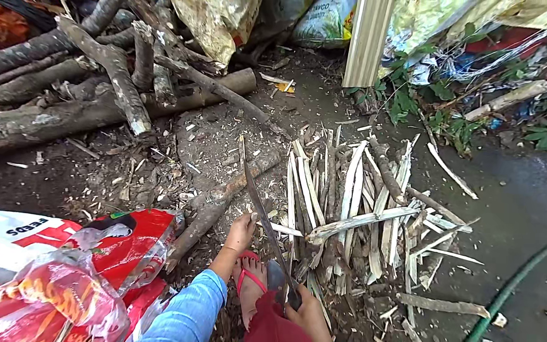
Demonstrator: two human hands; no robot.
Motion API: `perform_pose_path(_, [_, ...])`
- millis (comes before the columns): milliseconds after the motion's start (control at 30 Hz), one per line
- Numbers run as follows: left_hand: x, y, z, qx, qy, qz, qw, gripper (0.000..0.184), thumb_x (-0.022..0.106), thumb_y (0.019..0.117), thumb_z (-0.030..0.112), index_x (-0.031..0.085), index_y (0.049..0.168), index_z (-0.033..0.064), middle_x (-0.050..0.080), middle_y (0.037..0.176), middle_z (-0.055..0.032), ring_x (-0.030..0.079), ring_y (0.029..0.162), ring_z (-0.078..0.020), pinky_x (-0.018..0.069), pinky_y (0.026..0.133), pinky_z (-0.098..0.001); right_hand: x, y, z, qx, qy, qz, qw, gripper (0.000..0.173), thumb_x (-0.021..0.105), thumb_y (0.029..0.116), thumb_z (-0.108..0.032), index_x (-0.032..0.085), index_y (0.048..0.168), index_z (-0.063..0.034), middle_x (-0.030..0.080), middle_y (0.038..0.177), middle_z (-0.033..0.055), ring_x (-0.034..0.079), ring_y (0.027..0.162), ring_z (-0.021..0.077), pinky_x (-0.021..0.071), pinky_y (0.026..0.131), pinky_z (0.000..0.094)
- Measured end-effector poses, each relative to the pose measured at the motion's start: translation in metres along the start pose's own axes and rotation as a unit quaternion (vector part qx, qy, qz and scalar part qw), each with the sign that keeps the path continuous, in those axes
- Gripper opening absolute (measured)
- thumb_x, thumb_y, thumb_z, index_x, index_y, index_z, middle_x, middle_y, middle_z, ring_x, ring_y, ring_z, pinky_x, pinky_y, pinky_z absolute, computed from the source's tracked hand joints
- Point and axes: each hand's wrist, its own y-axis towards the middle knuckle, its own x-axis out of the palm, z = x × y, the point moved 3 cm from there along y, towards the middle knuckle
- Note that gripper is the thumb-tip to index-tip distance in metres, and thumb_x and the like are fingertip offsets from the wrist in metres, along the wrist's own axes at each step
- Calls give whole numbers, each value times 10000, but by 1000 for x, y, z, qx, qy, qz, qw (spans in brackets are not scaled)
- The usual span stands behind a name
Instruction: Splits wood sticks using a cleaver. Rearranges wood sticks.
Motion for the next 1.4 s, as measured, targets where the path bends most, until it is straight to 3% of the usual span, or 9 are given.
perform_pose_path(200, [-4, 0, 5, -24, 23, -36, 999, 284, 501, 1055, 41, 651, 1205, -147, 672, 1235, -307, 654, 1203, -401, 463, 1107, -454, 2, 3, 1, 12, -16, -26, 999, 434, 718, 849, -131, 648, 1220, 83, 719, 914, 252, 716, 870, 409, 553, 818, 595])
perform_pose_path(333, [-12, -2, 14, 15, 41, -1, 999, 272, 524, 1038, 30, 661, 1182, -156, 688, 1190, -317, 684, 1145, -423, 500, 1066, -470, 2, 1, 3, 1, -9, -15, 1000, 455, 729, 845, -132, 643, 1235, 87, 725, 939, 261, 724, 886, 407, 559, 834, 588])
perform_pose_path(433, [-5, -1, -2, -29, 49, -59, 997, 324, 489, 1070, 71, 624, 1286, -129, 657, 1282, -306, 639, 1239, -410, 447, 1128, -469, 4, 4, 4, 26, -15, -49, 998, 463, 721, 863, -135, 635, 1263, 81, 725, 969, 262, 721, 921, 406, 552, 871, 582])
perform_pose_path(767, [-1, 2, -5, -62, 46, -69, 995, 328, 475, 1082, 92, 619, 1289, -118, 656, 1285, -293, 643, 1231, -387, 453, 1119, -456, -3, -4, -4, -5, 34, 11, 999, 423, 721, 830, -94, 648, 1195, 106, 710, 866, 241, 708, 798, 360, 562, 783, 539])
perform_pose_path(1100, [-3, 2, -3, -56, 57, -83, 993, 342, 467, 1084, 90, 600, 1327, -111, 643, 1315, -293, 631, 1255, -393, 445, 1131, -462, 4, 0, 1, 61, -32, -62, 996, 468, 716, 877, -148, 624, 1287, 58, 724, 975, 260, 718, 939, 412, 549, 873, 585])
perform_pose_path(1233, [-9, -4, 5, -4, 42, 9, 999, 289, 511, 1045, 39, 657, 1223, -136, 683, 1219, -316, 678, 1163, -431, 499, 1069, -486, 0, -1, 2, 34, -49, -40, 997, 441, 727, 876, -151, 644, 1250, 67, 727, 969, 269, 723, 926, 429, 554, 861, 598])
perform_pose_path(1333, [-1, -7, -12, -45, 47, -26, 998, 322, 492, 1066, 65, 626, 1288, -126, 664, 1265, -312, 656, 1211, -418, 473, 1103, -480, 4, 4, 1, 80, -86, -99, 988, 465, 706, 915, -178, 611, 1319, 30, 727, 1059, 261, 713, 1029, 420, 538, 933, 586])
perform_pose_path(1400, [-4, 3, -8, -53, 57, -45, 996, 335, 478, 1080, 92, 614, 1296, -125, 659, 1264, -313, 655, 1204, -419, 469, 1097, -487, 0, 8, -3, 72, -83, -86, 990, 472, 701, 913, -178, 607, 1323, 37, 730, 1040, 259, 718, 1012, 416, 544, 922, 582])
